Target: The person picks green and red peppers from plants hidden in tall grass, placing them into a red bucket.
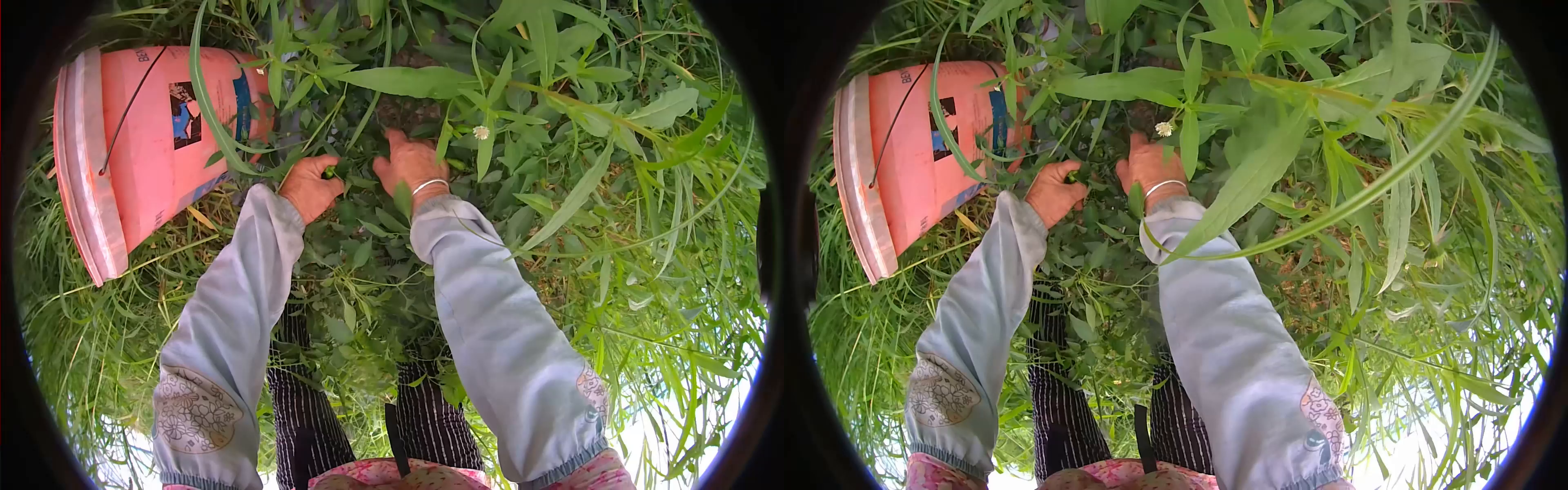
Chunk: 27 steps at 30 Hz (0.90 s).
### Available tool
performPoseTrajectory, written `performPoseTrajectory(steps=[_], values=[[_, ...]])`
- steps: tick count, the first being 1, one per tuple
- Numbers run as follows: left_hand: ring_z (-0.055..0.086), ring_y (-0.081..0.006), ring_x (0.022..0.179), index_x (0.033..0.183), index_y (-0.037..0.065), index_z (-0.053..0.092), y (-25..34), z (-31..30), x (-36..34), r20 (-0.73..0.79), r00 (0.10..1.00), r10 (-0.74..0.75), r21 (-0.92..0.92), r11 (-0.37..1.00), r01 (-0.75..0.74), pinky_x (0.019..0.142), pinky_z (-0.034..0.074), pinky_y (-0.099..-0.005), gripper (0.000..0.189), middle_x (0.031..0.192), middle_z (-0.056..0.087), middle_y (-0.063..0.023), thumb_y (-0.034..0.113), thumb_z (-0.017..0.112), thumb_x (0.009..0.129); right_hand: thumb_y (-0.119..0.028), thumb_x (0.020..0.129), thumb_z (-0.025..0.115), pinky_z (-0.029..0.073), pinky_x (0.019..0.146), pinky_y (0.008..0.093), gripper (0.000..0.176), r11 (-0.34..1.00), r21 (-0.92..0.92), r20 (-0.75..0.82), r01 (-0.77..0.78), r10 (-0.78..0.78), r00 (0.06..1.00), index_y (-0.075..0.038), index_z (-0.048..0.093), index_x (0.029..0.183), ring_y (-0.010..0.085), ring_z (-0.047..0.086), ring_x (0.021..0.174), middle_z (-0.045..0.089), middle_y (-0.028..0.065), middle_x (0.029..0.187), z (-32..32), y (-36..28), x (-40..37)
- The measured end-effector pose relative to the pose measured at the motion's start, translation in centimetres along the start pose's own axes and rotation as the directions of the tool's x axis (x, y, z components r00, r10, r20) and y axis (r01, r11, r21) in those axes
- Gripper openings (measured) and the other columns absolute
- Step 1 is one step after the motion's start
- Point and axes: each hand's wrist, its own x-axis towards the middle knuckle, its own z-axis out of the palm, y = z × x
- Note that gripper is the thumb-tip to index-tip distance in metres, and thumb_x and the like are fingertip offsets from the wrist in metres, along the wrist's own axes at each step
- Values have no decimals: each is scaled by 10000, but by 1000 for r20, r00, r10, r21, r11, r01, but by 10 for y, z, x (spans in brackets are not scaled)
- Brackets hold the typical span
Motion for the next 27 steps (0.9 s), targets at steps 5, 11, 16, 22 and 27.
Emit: performPoseTrajectory(steps=[5,11,16,22,27], values=[[518,-104,521,942,-1,599,-1,2,0,-37,999,35,138,990,-30,491,434,-261,207,691,578,-27,-24,556,740,-277,717,591,479,758,385,314,953,266,135,-143,110,985,-95,625,970,319,612,816,647,125,890,0,-4,-11],[514,-98,574,979,75,627,-25,4,8,-63,986,152,58,987,-149,549,420,-269,274,678,597,-21,-6,534,734,-252,756,600,485,627,330,248,636,749,316,-182,-102,943,-55,609,904,224,630,723,646,98,763,4,-10,-40],[514,-97,564,975,58,625,-22,-2,3,-21,999,27,-4,1000,-27,520,421,-252,259,694,593,-8,-18,545,740,-140,824,522,519,616,304,193,65,960,271,-274,57,961,-43,494,989,209,627,754,617,135,933,-19,-1,1],[512,-92,570,957,30,626,-72,9,15,-134,986,102,70,993,-93,511,419,-253,269,717,591,-7,-51,559,709,-188,839,529,478,669,292,175,873,430,-303,231,-101,948,-74,624,934,171,610,760,642,50,871,46,42,142],[537,-91,720,1019,16,613,-41,12,-6,-36,997,70,-21,997,-71,667,435,-240,353,840,629,-7,-80,551,684,-269,841,500,476,750,343,249,985,170,-90,-1,17,996,-127,637,994,241,608,874,642,88,978,81,44,207]])
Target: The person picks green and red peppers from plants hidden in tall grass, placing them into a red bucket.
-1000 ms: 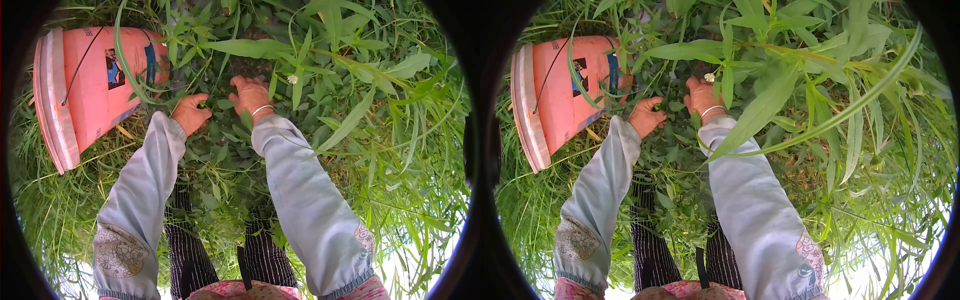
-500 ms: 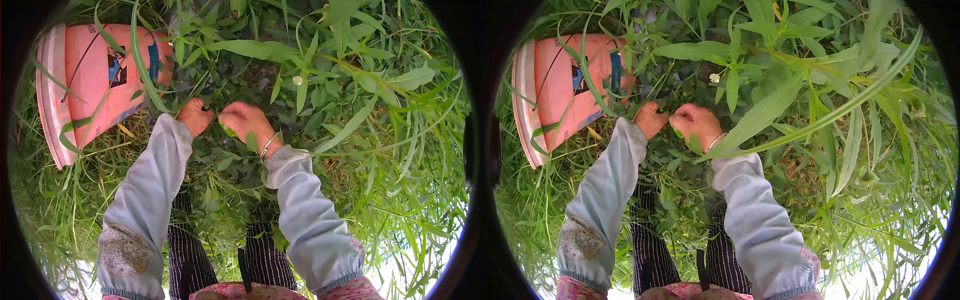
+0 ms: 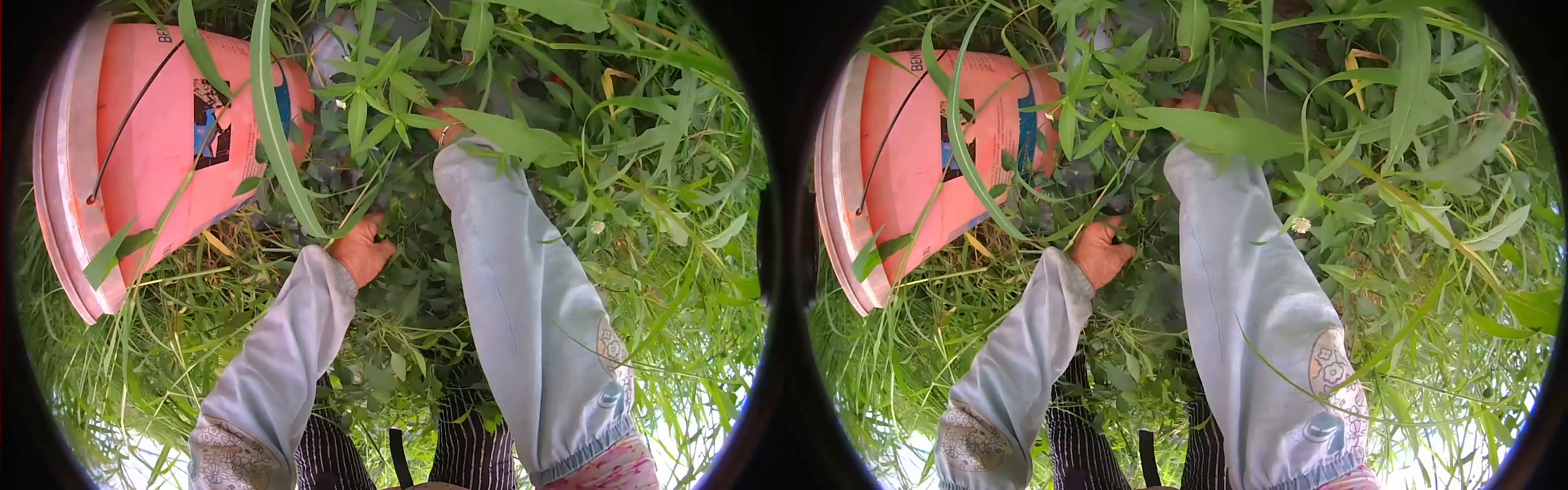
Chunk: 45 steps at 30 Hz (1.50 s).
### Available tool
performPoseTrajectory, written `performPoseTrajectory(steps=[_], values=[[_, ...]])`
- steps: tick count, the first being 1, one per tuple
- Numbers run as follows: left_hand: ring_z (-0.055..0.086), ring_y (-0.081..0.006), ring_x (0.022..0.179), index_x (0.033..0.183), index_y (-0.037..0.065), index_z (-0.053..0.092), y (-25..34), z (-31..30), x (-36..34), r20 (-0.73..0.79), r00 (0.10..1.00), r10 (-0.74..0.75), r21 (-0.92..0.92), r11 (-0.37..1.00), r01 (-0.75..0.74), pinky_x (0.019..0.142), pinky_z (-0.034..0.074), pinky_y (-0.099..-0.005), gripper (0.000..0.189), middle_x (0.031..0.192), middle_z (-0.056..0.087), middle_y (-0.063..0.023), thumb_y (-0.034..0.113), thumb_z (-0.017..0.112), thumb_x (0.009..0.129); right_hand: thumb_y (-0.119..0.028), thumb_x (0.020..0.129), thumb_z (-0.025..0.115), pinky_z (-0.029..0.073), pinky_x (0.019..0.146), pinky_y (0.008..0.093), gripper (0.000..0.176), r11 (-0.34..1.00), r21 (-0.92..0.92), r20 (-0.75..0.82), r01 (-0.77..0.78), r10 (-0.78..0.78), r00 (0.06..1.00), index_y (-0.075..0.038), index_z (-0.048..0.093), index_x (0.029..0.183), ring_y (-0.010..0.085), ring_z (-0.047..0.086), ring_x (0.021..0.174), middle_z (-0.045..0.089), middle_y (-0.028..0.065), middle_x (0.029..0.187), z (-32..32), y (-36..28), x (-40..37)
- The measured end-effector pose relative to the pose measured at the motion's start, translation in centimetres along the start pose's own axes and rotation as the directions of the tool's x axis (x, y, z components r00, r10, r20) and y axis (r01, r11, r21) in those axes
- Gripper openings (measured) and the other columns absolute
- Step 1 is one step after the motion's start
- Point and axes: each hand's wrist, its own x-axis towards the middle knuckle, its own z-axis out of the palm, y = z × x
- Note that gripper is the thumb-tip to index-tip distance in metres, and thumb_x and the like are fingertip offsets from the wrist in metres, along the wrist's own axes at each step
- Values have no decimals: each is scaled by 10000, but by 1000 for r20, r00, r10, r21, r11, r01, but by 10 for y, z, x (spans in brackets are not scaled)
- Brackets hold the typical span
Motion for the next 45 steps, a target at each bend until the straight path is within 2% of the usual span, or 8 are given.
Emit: performPoseTrajectory(steps=[5,7,12,17,20,26,38,45], values=[[540,-89,719,1034,21,610,-17,4,1,3,1000,21,-61,998,-20,650,441,-243,362,869,637,-23,-68,546,689,-328,812,524,462,805,367,299,889,-428,179,162,-92,980,-112,634,986,286,593,938,630,119,1016,21,6,-4],[535,-93,702,1019,18,611,-11,4,2,-8,1000,-30,-29,999,30,641,440,-247,342,857,633,-29,-52,553,689,-260,823,572,455,711,331,258,923,-62,218,379,-358,908,-26,602,929,193,576,808,603,90,854,27,19,-15],[518,-110,674,976,9,613,4,-1,0,-3,998,-70,-3,998,70,633,434,-262,299,821,616,-46,-18,578,681,-282,705,640,432,640,300,381,462,834,394,-303,-113,912,-83,607,1028,135,537,758,607,15,860,-46,-8,-92],[587,-191,857,859,-26,627,13,3,-4,-103,992,73,190,980,-53,725,454,-299,199,992,631,-132,-3,612,662,-44,706,656,377,542,233,311,621,767,-68,161,-171,983,-84,597,1009,71,499,698,589,-18,845,-53,-8,-133],[588,-254,948,852,-26,626,14,5,-3,-139,990,25,394,919,32,754,460,-314,196,1052,613,-168,9,625,659,-7,696,666,363,517,217,296,299,948,105,-109,28,994,-91,612,974,53,479,651,586,-31,821,-49,-2,-155],[557,-322,986,1064,101,574,58,3,-13,-47,999,17,614,789,15,802,459,-341,413,1093,580,-162,0,630,667,-46,722,663,393,538,221,215,466,848,232,-252,100,967,-98,626,926,47,464,641,564,-57,777,-64,-27,-179],[543,-316,1014,1225,159,484,64,-5,-38,-136,965,225,682,728,-73,857,438,-355,548,1147,546,-152,-30,556,715,-160,664,699,447,697,375,225,822,475,-334,315,-163,928,-78,553,814,295,556,754,576,75,787,-69,-85,-249],[535,-129,875,1157,57,539,95,-3,-95,-339,866,368,333,908,-255,762,438,-253,423,1000,578,-55,-57,579,751,-179,813,646,463,658,259,192,170,957,208,-236,166,964,-72,584,960,82,547,818,589,-17,890,-79,-111,-297]])
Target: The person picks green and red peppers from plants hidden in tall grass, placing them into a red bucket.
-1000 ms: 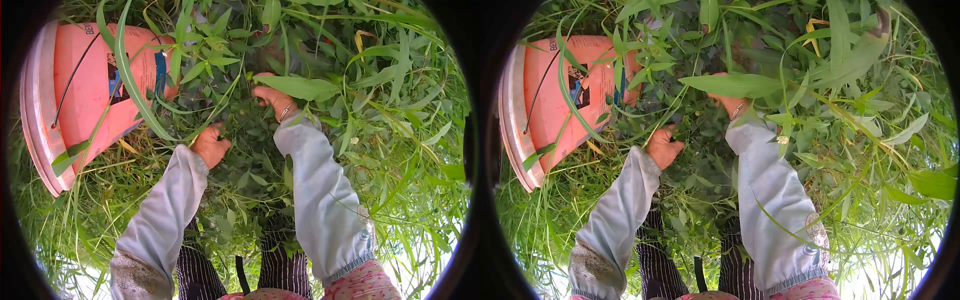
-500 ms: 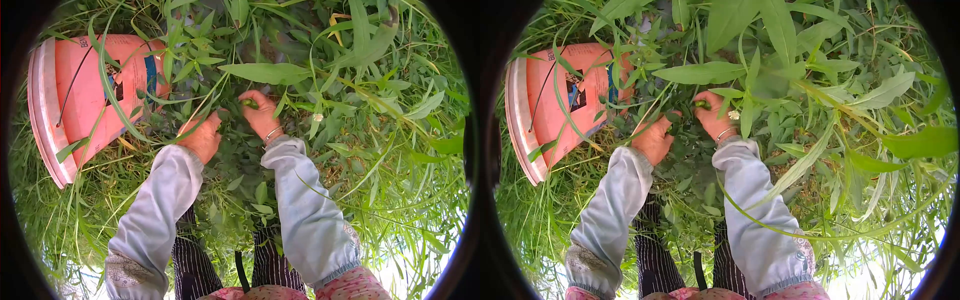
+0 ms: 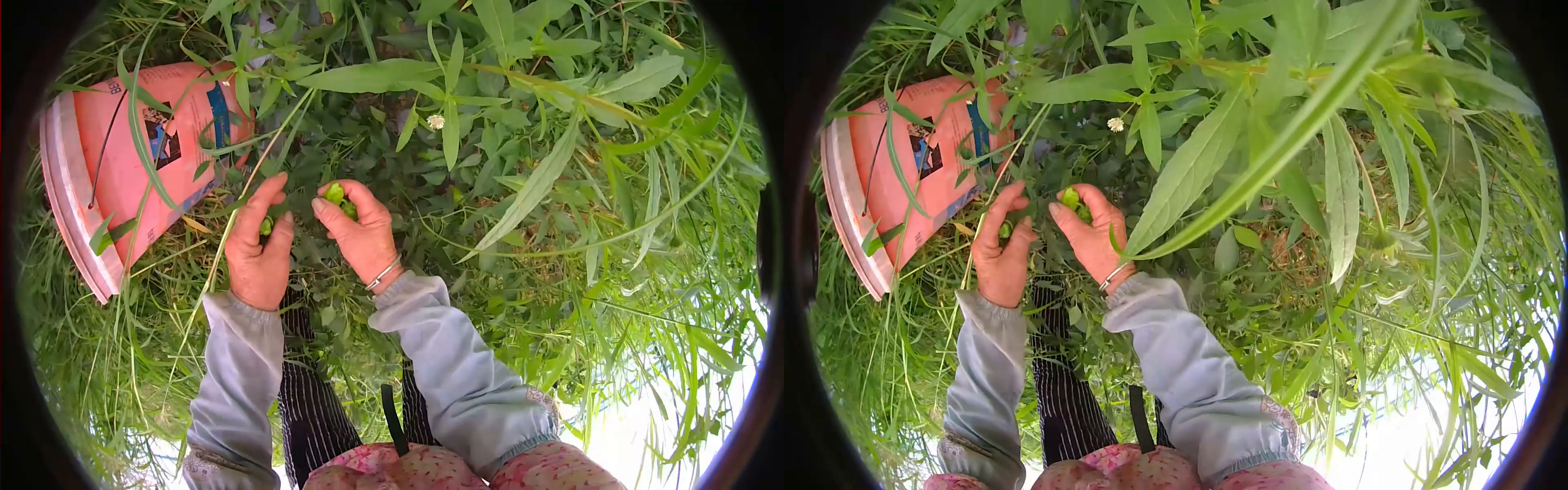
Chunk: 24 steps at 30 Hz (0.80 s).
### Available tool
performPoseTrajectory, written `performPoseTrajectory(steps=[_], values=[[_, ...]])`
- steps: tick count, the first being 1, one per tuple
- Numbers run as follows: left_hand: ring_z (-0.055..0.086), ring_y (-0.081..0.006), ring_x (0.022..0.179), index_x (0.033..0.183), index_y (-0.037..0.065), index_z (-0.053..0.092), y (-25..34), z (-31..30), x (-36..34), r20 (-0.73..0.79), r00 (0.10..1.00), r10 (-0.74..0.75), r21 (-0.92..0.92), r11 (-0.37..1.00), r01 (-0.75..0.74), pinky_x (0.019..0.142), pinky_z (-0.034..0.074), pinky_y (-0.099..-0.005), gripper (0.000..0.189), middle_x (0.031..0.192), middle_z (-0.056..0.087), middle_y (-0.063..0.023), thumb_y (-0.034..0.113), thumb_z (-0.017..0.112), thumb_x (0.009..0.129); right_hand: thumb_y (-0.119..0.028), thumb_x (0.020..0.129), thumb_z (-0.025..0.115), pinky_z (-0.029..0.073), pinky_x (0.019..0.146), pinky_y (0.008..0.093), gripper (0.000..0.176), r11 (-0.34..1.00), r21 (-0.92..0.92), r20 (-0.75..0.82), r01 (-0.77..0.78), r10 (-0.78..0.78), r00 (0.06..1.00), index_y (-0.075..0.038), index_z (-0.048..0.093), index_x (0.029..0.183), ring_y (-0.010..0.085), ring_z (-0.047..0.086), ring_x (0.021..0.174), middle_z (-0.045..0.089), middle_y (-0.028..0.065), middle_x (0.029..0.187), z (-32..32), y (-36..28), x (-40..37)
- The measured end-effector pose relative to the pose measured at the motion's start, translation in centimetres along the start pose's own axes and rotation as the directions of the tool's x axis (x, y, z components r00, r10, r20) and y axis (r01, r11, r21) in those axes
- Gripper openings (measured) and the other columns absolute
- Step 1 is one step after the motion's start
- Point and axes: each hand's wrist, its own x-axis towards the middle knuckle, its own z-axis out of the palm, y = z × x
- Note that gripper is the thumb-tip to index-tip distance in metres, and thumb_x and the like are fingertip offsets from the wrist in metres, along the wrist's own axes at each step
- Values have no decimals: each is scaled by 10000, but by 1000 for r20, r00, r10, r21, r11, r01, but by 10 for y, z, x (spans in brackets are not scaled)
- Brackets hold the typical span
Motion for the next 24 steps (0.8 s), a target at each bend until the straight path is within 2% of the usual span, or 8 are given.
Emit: performPoseTrajectory(steps=[3,7,8,12,15,19,21,24], values=[[544,-146,874,1105,42,557,13,-11,-20,147,989,-33,-80,996,45,747,448,-264,363,1006,570,-68,-24,614,753,-148,849,597,473,659,254,171,937,298,118,-183,153,981,-68,567,998,83,542,835,567,-23,974,3,-20,-24],[579,-190,839,1159,39,492,28,1,-30,209,978,-5,43,999,-4,755,474,-284,545,1001,582,-111,131,733,680,-287,925,457,399,862,308,342,729,569,397,-380,162,904,-94,483,1206,120,473,1033,498,9,1182,-4,-28,-38],[587,-214,861,1187,40,457,29,2,-32,219,972,-81,51,996,71,761,481,-297,645,999,588,-125,171,766,637,-398,943,360,353,943,335,488,788,483,452,-382,149,880,-81,368,1313,157,435,1115,430,31,1262,-6,-28,-40],[607,-191,851,1167,46,465,16,6,-28,214,973,-82,-9,996,86,757,482,-299,611,955,607,-110,159,762,645,-503,924,276,295,1017,360,629,786,492,547,-376,57,835,-56,257,1367,197,387,1200,402,66,1287,-8,-26,-35],[615,-185,817,1147,60,460,11,6,-21,328,939,-101,-86,987,136,734,487,-300,565,907,614,-103,142,741,664,-483,929,297,288,1021,355,610,800,462,561,-383,71,825,-54,268,1362,190,382,1203,396,60,1295,-11,-20,-30],[620,-194,786,1126,72,443,5,8,-28,289,947,-144,-40,986,162,701,492,-303,521,880,610,-100,125,709,681,-337,947,402,271,1003,272,442,882,290,516,-370,182,837,-77,391,1303,114,376,1159,448,14,1235,-13,-29,-39],[621,-199,774,1124,74,432,0,11,-36,250,958,-139,-26,988,150,685,494,-303,519,868,606,-104,125,701,684,-319,948,401,338,972,283,441,914,226,508,-337,184,841,-93,363,1325,123,424,1144,439,21,1248,-13,-21,-42],[573,-106,757,1033,44,477,0,6,-38,334,914,-232,-175,937,302,675,474,-258,387,847,601,-46,77,685,708,-288,934,448,365,941,277,414,924,217,476,-314,181,860,-80,415,1291,130,464,1109,486,46,1214,-17,-17,-44]])
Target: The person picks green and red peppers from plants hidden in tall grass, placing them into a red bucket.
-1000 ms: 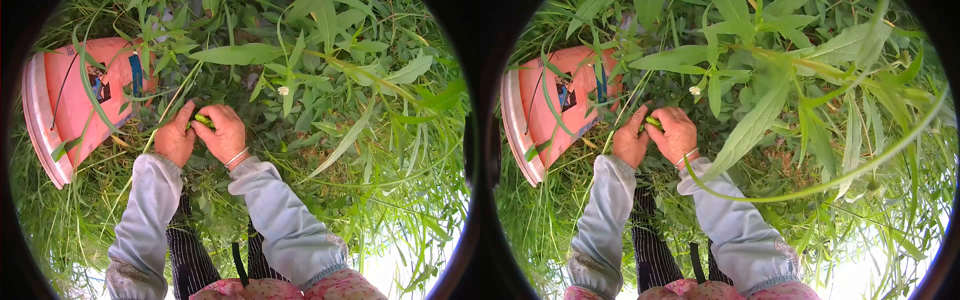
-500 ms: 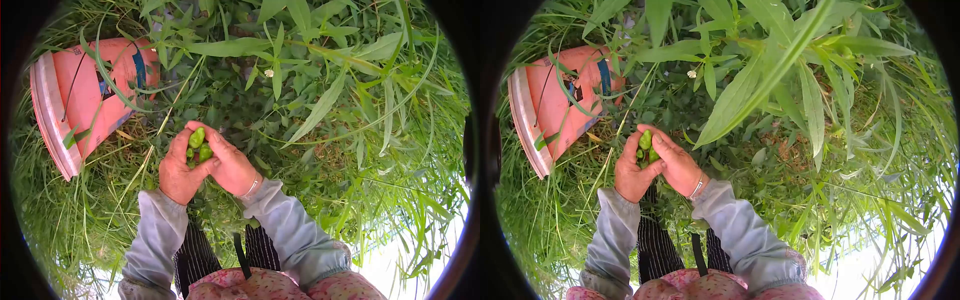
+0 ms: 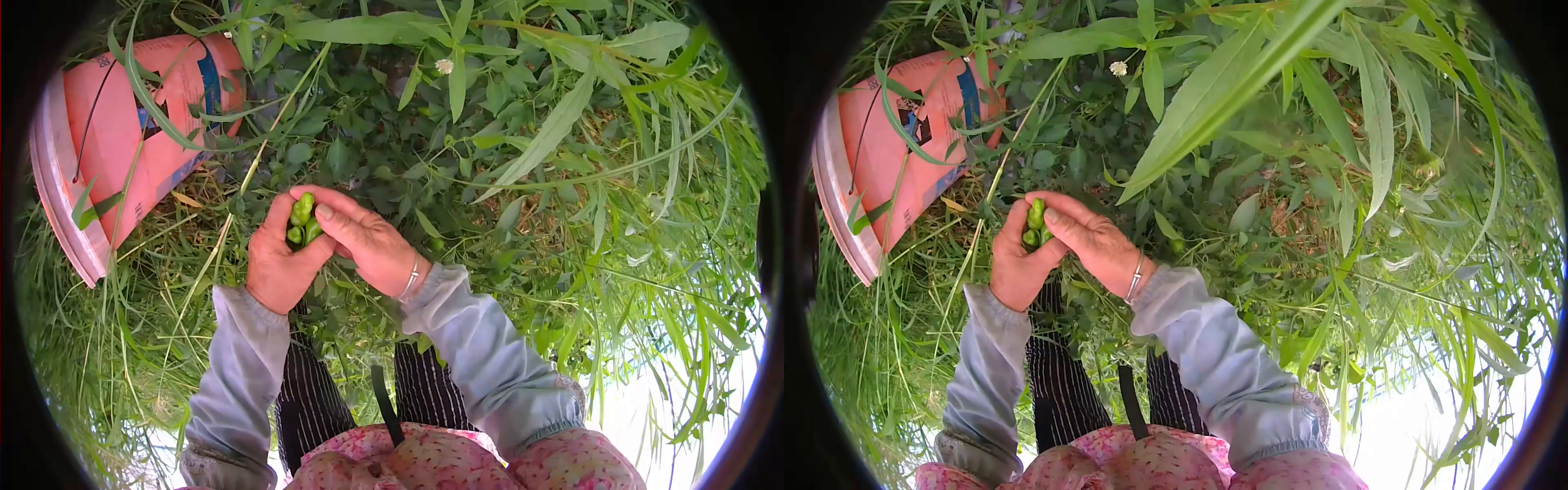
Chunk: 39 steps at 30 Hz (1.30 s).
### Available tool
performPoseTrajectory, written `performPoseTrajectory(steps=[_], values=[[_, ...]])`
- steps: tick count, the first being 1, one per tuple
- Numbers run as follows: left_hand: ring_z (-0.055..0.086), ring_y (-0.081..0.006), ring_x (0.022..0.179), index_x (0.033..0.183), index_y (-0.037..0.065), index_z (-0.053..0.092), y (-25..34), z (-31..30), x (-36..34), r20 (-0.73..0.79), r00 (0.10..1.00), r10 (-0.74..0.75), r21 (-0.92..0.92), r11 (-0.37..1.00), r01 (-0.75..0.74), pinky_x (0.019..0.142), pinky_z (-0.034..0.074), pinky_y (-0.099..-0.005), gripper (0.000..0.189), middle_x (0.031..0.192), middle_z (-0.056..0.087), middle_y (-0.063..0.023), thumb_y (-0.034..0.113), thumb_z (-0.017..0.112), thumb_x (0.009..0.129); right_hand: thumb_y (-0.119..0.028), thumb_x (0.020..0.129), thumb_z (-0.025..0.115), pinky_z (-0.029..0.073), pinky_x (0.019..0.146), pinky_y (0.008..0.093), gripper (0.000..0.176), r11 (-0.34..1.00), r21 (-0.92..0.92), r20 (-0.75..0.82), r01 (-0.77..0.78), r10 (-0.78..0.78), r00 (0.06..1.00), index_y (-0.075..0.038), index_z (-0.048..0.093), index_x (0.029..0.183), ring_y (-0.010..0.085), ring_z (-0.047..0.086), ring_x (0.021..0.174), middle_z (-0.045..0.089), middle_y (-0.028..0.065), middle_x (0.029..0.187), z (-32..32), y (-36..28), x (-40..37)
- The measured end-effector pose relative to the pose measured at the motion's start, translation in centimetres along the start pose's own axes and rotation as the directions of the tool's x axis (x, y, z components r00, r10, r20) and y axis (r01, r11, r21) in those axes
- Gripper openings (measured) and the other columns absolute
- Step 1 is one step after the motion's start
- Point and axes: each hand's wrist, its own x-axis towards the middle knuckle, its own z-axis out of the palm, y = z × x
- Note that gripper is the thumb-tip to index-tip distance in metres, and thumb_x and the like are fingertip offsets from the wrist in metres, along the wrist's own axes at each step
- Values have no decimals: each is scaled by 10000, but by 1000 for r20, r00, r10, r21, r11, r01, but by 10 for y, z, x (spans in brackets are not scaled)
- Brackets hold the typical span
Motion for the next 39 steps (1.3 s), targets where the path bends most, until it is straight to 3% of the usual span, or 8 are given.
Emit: performPoseTrajectory(steps=[5,7,10,16,19,25,33,39], values=[[480,-35,720,942,25,507,16,-2,8,70,998,1,35,999,-3,632,438,-232,265,768,544,26,15,657,724,-226,899,517,468,772,288,288,996,-70,-473,49,-76,878,-59,534,1133,162,558,1006,597,80,1069,-57,-12,-32],[569,-121,732,952,34,506,25,9,18,89,995,39,91,995,-47,634,456,-283,294,815,602,-58,83,666,709,-157,883,512,463,731,255,200,989,-127,-733,71,-142,666,-58,565,1049,152,592,912,616,52,1011,-88,-3,-48],[606,-201,752,965,38,500,38,40,47,181,982,59,286,952,-110,669,467,-316,302,883,620,-116,123,650,717,-121,872,504,462,724,243,185,993,-120,-779,-6,-90,620,-59,573,1032,144,595,885,621,38,970,-109,21,-69],[581,-361,892,1024,45,476,-29,114,82,578,792,-197,641,710,-291,748,471,-418,375,1004,576,-182,132,636,696,-108,854,509,474,719,277,151,899,-374,-487,-229,19,873,-46,606,953,180,607,827,632,58,891,-82,37,-87],[584,-334,955,1077,39,466,-46,105,64,608,727,-321,758,508,-410,773,479,-427,388,1089,548,-177,36,583,707,-133,852,530,469,742,285,149,373,-905,-196,-204,60,979,-21,592,928,138,606,860,639,34,909,-50,-9,-89],[603,-349,833,1078,22,420,-73,62,60,597,763,-248,787,363,-499,713,489,-434,444,1044,530,-205,155,628,709,-123,823,532,473,753,354,163,693,-718,-357,64,-445,821,-41,616,936,303,605,833,628,164,867,-94,-10,2],[606,-341,807,1087,19,420,-73,68,56,596,753,-278,791,365,-491,682,498,-423,446,1034,538,-192,186,614,721,-264,790,571,463,792,389,344,36,-939,-310,-341,-515,799,-112,574,1100,329,596,890,634,131,972,-130,-12,84],[612,-347,754,1066,21,417,-65,70,52,594,757,-272,797,331,-506,646,499,-424,432,1005,546,-196,154,615,705,-297,729,625,451,800,444,362,-104,-824,-484,-557,-381,787,-104,560,1029,340,587,929,621,146,997,-119,-14,94]])
